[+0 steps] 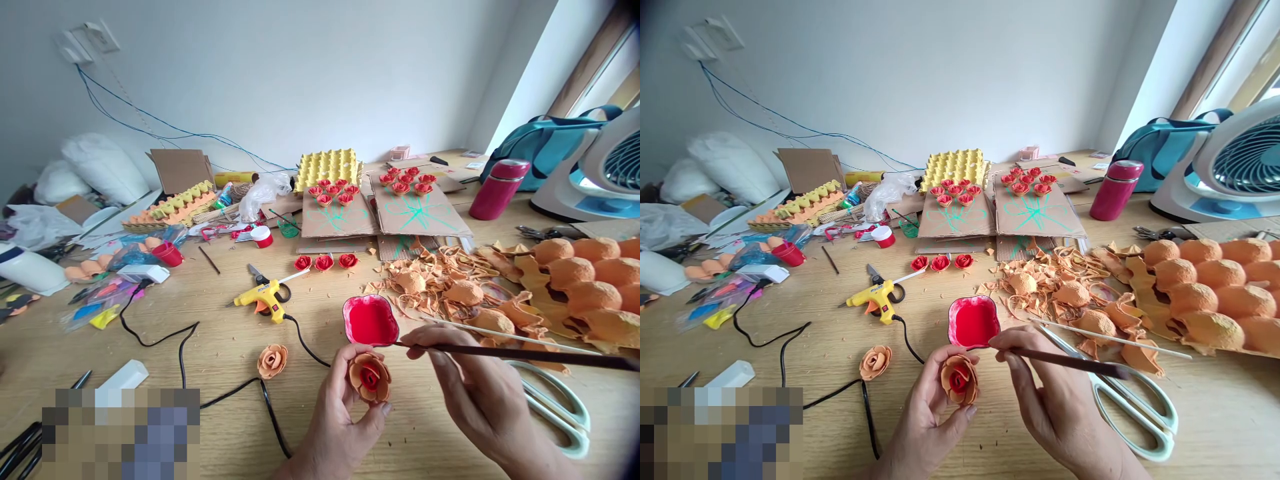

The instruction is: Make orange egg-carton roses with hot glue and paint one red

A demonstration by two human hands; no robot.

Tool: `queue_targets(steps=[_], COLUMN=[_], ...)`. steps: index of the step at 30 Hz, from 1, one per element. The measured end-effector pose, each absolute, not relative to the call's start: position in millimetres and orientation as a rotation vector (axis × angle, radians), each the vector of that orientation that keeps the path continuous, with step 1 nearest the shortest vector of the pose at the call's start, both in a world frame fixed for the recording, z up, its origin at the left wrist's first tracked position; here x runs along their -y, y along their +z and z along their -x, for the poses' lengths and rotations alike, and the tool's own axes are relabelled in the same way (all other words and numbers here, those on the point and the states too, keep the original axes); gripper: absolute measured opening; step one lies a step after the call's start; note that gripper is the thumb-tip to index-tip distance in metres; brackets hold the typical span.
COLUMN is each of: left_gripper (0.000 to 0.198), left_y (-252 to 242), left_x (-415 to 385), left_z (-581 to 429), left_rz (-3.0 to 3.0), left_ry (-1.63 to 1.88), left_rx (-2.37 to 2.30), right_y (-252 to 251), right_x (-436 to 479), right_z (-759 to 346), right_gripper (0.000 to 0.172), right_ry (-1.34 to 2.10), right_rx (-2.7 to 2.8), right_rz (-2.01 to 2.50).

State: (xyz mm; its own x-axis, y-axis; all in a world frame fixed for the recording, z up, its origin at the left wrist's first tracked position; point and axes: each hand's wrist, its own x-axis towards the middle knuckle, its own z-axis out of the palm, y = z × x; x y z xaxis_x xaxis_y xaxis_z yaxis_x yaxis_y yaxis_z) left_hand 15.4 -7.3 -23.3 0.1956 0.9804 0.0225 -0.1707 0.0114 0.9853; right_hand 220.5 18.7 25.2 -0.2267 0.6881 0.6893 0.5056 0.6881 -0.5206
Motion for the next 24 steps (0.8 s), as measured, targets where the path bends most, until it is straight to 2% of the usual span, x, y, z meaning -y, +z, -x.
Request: queue_targets(steps=[8,13,24], left_gripper=[0.042,0.042,0.04], left_y=[-10,-14,-13], left_x=[6,6,9], left_z=[-15,-15,-16], left_rz=[-1.331,-1.343,-1.331], left_ry=[1.158,1.167,1.149], left_rx=[-1.021,-1.069,-1.078], right_y=[33,37,24], right_x=[3,5,6], right_z=[-220,-231,-227], right_gripper=[0.019,0.022,0.016], right_ry=[0.464,0.552,0.448], right_rx=[1.46,1.739,2.014], right_rz=[0.759,0.71,0.698])
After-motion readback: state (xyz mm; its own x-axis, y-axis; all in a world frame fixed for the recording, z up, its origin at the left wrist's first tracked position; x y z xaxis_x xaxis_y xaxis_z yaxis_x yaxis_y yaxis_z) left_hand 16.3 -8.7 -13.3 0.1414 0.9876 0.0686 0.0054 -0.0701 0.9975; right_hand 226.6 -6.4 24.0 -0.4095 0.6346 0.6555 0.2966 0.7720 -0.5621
